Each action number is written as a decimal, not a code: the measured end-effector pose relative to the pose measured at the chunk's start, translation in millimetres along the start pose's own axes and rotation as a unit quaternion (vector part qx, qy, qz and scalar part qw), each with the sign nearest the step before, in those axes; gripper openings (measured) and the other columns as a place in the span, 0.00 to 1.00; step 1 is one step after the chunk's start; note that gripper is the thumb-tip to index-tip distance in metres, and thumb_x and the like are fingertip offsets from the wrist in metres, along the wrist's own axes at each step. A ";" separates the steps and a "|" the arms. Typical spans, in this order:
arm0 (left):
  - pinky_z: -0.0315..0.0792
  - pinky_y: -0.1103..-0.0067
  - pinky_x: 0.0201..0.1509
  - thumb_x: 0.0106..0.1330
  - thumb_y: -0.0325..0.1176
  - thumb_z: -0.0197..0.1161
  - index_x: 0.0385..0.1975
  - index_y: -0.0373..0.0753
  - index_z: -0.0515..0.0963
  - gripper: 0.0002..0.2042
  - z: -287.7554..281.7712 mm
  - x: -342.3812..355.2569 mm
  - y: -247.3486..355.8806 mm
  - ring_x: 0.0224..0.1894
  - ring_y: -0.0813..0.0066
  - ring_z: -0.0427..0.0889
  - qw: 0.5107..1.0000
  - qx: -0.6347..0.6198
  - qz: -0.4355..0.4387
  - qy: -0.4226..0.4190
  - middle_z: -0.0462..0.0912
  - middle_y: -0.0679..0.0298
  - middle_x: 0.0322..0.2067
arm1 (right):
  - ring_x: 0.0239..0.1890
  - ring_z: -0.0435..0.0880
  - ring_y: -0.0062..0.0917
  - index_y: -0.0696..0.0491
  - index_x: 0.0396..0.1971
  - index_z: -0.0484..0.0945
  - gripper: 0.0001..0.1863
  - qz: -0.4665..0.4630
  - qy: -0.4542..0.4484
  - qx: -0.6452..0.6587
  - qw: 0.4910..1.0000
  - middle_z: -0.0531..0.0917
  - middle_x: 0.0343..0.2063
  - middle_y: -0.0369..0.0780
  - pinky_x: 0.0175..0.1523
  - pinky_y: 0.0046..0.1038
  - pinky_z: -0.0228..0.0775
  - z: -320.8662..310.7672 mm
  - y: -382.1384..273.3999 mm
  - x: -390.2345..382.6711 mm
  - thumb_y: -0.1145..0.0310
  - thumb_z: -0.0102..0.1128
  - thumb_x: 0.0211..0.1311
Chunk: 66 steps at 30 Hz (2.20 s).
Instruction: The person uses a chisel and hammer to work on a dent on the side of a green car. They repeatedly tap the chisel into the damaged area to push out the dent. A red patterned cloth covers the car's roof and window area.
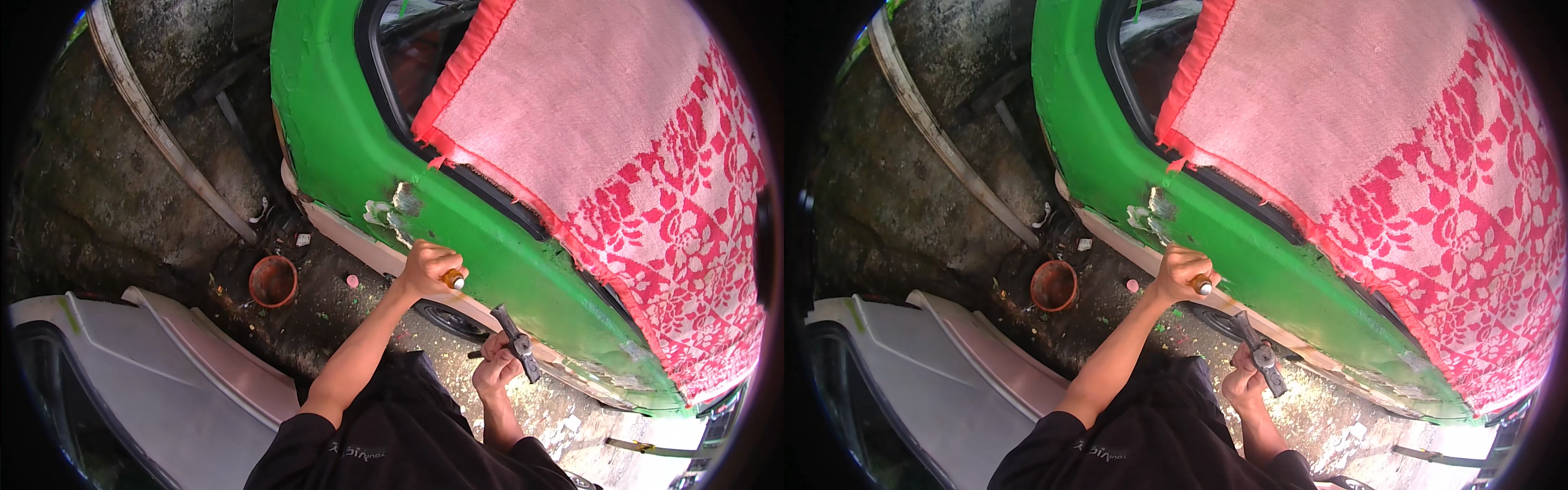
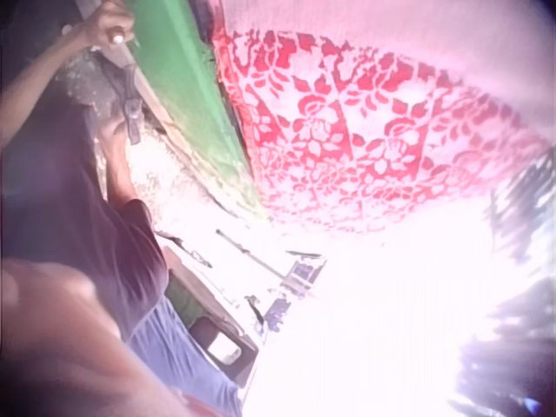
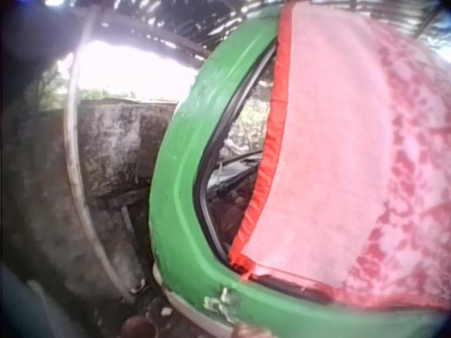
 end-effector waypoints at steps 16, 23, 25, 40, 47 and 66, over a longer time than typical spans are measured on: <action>0.62 0.69 0.18 0.45 0.28 0.71 0.14 0.40 0.68 0.14 6.1 6.1 -7.0 0.14 0.64 0.73 0.999 0.021 -0.037 0.020 0.71 0.64 0.13 | 0.20 0.69 0.33 0.58 0.30 0.73 0.14 0.112 -0.021 -0.124 0.986 0.71 0.19 0.42 0.29 0.35 0.61 5.0 -5.9 29.3 0.65 0.48 0.75; 0.62 0.69 0.19 0.44 0.26 0.71 0.13 0.40 0.68 0.13 7.6 11.4 -3.8 0.15 0.65 0.73 0.998 0.039 -0.035 0.026 0.71 0.64 0.13 | 0.23 0.68 0.31 0.60 0.29 0.70 0.19 0.103 -0.047 -0.236 0.965 0.69 0.17 0.39 0.31 0.34 0.62 7.3 -21.2 55.5 0.61 0.45 0.78; 0.62 0.69 0.18 0.44 0.26 0.70 0.13 0.40 0.67 0.14 9.0 13.3 -2.6 0.15 0.64 0.72 0.999 0.026 -0.037 0.024 0.70 0.64 0.13 | 0.16 0.59 0.12 0.56 0.27 0.61 0.23 0.006 0.012 -0.087 0.996 0.63 0.17 0.30 0.18 0.18 0.45 12.2 -31.0 55.9 0.54 0.38 0.81; 0.60 0.72 0.18 0.44 0.22 0.67 0.11 0.40 0.63 0.15 15.2 18.7 -12.0 0.12 0.67 0.68 0.997 0.033 -0.037 0.062 0.67 0.65 0.11 | 0.18 0.65 0.20 0.58 0.28 0.68 0.22 0.098 -0.063 -0.231 0.966 0.64 0.15 0.37 0.24 0.29 0.55 10.8 -16.5 69.1 0.56 0.44 0.79; 0.60 0.71 0.18 0.42 0.21 0.67 0.11 0.40 0.63 0.15 14.9 18.6 -6.4 0.13 0.67 0.68 0.997 0.039 -0.045 0.054 0.68 0.64 0.12 | 0.14 0.64 0.24 0.60 0.26 0.69 0.22 0.097 -0.087 -0.304 0.944 0.62 0.13 0.43 0.23 0.35 0.56 10.9 -12.3 78.3 0.59 0.49 0.77; 0.60 0.71 0.17 0.44 0.23 0.67 0.11 0.39 0.64 0.14 21.7 9.7 -5.0 0.12 0.67 0.69 0.996 0.063 -0.033 0.052 0.68 0.64 0.11 | 0.17 0.66 0.18 0.57 0.24 0.68 0.23 0.075 -0.069 -0.219 0.970 0.67 0.13 0.33 0.23 0.26 0.57 9.2 -14.2 67.6 0.57 0.42 0.79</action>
Point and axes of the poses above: each hand's wrist, its own x-axis towards the middle knuckle, its own z-axis out of the palm, y = z × x, the point moved 1 cm from there along x, towards the middle knuckle
